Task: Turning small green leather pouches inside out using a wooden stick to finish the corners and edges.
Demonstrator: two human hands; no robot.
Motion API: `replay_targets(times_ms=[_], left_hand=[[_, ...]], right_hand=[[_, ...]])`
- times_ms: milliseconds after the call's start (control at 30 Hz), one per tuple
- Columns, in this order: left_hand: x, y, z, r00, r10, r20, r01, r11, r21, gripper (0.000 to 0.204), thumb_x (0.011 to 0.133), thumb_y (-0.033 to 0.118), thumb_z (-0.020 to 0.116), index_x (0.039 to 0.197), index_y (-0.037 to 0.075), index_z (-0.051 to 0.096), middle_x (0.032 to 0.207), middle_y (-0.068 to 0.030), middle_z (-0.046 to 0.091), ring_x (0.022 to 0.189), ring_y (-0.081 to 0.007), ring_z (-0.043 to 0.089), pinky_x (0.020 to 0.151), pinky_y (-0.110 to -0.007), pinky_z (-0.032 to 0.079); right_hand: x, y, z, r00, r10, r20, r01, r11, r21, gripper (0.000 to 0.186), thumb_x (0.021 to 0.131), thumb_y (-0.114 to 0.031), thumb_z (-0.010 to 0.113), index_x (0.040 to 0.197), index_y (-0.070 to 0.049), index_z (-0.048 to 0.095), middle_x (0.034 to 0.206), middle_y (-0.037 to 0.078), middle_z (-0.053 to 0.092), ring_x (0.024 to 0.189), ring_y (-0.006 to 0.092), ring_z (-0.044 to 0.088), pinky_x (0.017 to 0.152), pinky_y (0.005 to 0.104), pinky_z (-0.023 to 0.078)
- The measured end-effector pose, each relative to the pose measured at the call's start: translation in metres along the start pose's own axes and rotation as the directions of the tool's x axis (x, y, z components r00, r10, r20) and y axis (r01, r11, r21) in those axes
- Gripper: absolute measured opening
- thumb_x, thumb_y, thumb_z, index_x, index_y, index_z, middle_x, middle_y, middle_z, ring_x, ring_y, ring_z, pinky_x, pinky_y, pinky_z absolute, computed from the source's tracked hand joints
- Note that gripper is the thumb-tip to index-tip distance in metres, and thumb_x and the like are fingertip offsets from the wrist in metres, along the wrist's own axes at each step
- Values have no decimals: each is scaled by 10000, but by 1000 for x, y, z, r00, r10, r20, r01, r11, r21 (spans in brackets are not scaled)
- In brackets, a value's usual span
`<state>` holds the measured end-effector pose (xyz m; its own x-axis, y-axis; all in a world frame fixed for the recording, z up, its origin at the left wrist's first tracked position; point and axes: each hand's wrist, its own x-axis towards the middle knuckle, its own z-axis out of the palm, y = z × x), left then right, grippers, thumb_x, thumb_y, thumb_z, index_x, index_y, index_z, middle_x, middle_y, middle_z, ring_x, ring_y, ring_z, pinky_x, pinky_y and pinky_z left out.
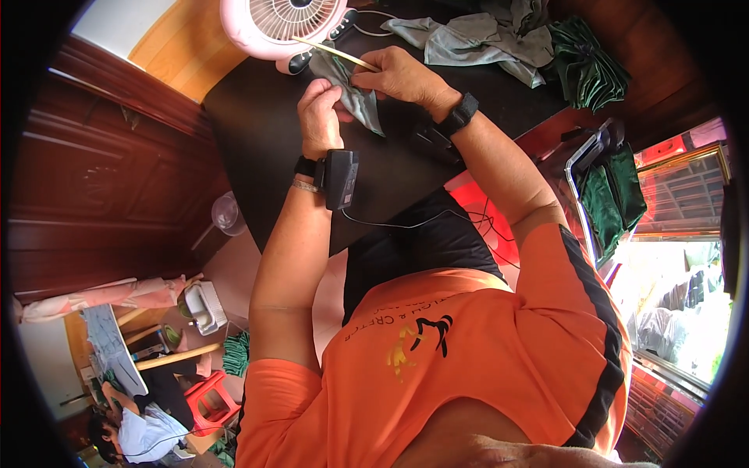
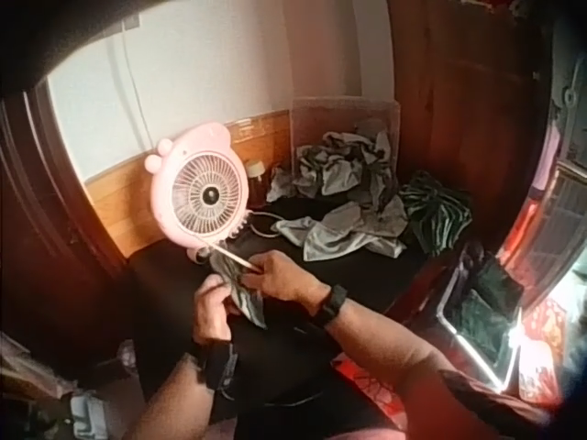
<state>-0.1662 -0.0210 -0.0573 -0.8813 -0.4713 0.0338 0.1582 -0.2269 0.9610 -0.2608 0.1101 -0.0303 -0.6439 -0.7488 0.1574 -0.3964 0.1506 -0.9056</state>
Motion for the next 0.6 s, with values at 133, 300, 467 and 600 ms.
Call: replay_targets(times_ms=[133,300,467,600], left_hand=[[-1,0,0,1000,-1,13,1,1000,-17,70,812,84,497,775,59,551,679,-7,559,553,-101,520,490,-225,404],[0,3,0,999,-11,-38,9,999,-31,64,811,84,500,778,58,548,672,-5,549,542,-96,516,469,-222,393],[0,3,-1,999,34,-30,-33,999,17,67,817,82,500,794,54,557,677,0,547,547,-88,509,462,-216,385],[-1,2,2,997,69,28,-70,997,39,75,821,81,500,815,51,568,681,4,545,551,-84,500,468,-218,389]], right_hand=[[0,2,-1,999,30,-18,-30,1000,-6,211,787,-231,622,791,-21,632,631,-7,568,529,71,494,492,224,396],[1,4,-1,999,23,-49,-24,999,-29,217,786,-237,629,792,-21,632,628,-9,560,535,71,490,499,224,400],[-2,-5,1,998,-58,-24,54,988,-147,221,796,-238,654,784,-18,630,627,-14,551,541,72,484,514,226,406],[0,3,-1,1000,6,-27,-8,998,-60,227,802,-246,660,755,-28,624,618,-20,541,547,70,482,508,226,397]])
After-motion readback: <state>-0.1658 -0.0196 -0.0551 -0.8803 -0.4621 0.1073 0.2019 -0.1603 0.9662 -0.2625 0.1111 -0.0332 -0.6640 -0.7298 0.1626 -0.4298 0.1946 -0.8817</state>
